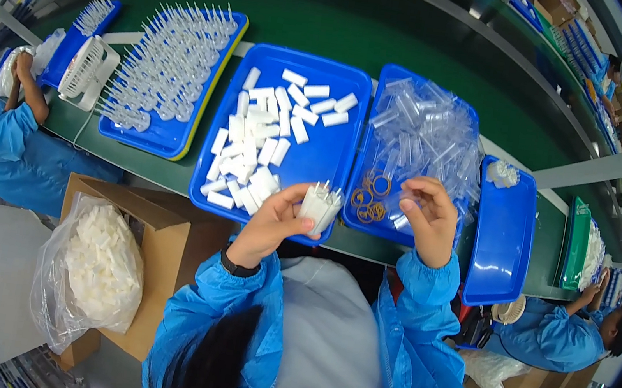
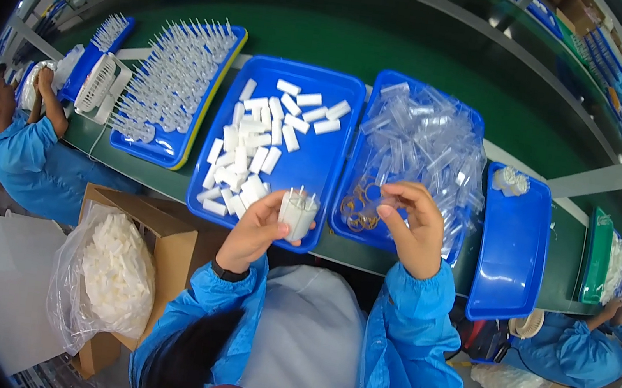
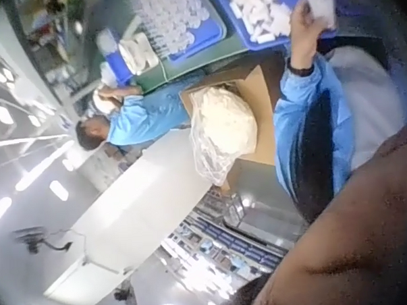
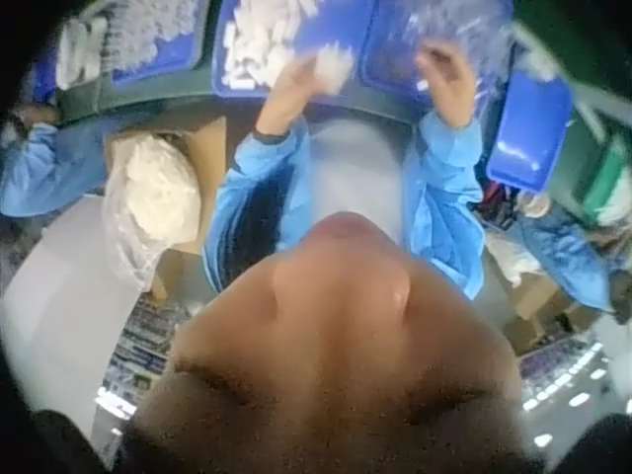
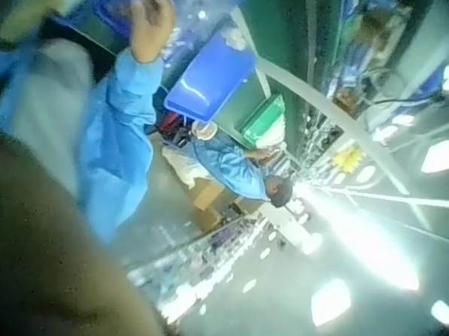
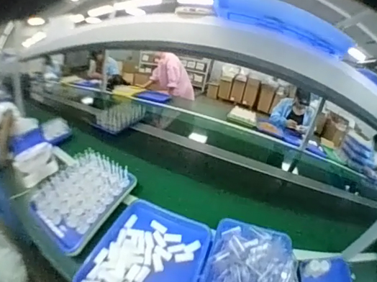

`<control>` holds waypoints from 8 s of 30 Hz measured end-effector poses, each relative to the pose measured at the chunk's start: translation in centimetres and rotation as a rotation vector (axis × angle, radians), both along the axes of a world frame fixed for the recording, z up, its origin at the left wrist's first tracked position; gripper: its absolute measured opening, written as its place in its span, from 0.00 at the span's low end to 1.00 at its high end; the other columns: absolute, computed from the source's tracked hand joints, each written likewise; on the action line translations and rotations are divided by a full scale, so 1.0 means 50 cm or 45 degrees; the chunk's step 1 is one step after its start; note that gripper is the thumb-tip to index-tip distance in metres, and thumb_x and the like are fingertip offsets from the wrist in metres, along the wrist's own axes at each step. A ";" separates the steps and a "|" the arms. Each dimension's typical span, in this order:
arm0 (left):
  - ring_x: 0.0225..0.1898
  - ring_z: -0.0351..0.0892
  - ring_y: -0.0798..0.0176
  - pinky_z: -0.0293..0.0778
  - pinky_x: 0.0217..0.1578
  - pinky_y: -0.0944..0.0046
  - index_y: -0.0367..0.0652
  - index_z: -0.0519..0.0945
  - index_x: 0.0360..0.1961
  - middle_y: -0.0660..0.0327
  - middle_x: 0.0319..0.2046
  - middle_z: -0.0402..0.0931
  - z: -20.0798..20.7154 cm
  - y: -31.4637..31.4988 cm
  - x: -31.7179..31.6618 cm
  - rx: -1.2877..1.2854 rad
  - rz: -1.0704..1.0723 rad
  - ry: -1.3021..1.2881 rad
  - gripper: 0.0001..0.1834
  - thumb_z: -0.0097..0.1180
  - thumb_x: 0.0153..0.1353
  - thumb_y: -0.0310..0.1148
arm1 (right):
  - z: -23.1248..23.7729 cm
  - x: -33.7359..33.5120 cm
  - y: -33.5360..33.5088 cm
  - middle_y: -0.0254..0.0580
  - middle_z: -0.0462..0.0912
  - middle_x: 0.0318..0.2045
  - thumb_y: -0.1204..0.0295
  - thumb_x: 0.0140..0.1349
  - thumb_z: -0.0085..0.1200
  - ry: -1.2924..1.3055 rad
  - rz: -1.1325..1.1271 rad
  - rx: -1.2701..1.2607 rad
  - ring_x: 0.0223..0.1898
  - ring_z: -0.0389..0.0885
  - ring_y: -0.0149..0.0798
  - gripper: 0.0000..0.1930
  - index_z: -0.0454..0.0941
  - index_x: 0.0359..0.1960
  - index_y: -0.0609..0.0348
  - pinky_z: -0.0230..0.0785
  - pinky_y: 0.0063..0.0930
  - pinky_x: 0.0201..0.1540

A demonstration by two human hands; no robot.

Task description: The person assembles white plastic filter components into clear plastic housings and secures them with rubber bands by hand on an assembly line.

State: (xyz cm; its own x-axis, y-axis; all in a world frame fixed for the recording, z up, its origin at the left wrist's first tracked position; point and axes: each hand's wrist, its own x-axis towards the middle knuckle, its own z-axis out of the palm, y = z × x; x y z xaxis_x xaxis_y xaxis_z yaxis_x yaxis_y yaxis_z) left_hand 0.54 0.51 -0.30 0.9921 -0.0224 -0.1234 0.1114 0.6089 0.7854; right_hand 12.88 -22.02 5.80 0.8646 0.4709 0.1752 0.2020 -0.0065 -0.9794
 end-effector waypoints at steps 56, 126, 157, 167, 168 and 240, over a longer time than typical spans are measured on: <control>0.46 0.73 0.64 0.82 0.30 0.71 0.39 0.70 0.39 0.57 0.44 0.66 0.013 -0.030 0.011 0.294 0.105 -0.139 0.18 0.63 0.49 0.17 | 0.000 -0.034 0.079 0.41 0.82 0.29 0.71 0.37 0.75 -0.613 0.173 -0.043 0.27 0.78 0.33 0.19 0.81 0.34 0.57 0.68 0.22 0.26; 0.48 0.78 0.58 0.76 0.46 0.64 0.35 0.73 0.56 0.48 0.50 0.76 0.025 0.010 0.000 0.279 0.094 0.053 0.20 0.42 0.68 0.34 | 0.009 -0.005 0.032 0.43 0.84 0.32 0.76 0.41 0.69 -0.663 0.250 -0.301 0.36 0.83 0.44 0.15 0.82 0.33 0.63 0.74 0.32 0.40; 0.37 0.82 0.54 0.83 0.24 0.70 0.41 0.67 0.46 0.47 0.49 0.67 -0.053 -0.006 0.016 -0.658 -0.308 -0.143 0.18 0.52 0.65 0.43 | 0.007 0.016 0.015 0.43 0.83 0.32 0.76 0.52 0.60 -0.511 0.151 -0.489 0.35 0.79 0.42 0.07 0.84 0.35 0.60 0.70 0.33 0.38; 0.48 0.79 0.50 0.81 0.33 0.67 0.41 0.54 0.67 0.46 0.58 0.66 -0.018 0.011 0.008 -0.375 -0.188 -0.068 0.42 0.61 0.56 0.40 | -0.045 0.023 0.014 0.37 0.75 0.24 0.75 0.45 0.64 -0.791 0.282 -0.961 0.32 0.71 0.43 0.06 0.83 0.27 0.56 0.64 0.35 0.35; 0.48 0.78 0.50 0.81 0.34 0.66 0.42 0.52 0.69 0.46 0.59 0.65 -0.018 0.013 0.008 -0.370 -0.207 -0.060 0.44 0.61 0.56 0.40 | -0.045 0.022 0.015 0.37 0.75 0.25 0.74 0.45 0.64 -0.801 0.368 -0.990 0.33 0.71 0.42 0.06 0.83 0.27 0.55 0.64 0.35 0.36; 0.46 0.77 0.40 0.73 0.47 0.56 0.46 0.51 0.70 0.45 0.44 0.77 0.015 -0.035 0.011 1.069 -0.079 -0.133 0.52 0.68 0.44 0.28 | 0.053 -0.038 0.130 0.41 0.82 0.22 0.43 0.36 0.65 -0.729 0.751 -0.976 0.23 0.78 0.44 0.32 0.78 0.40 0.48 0.63 0.35 0.31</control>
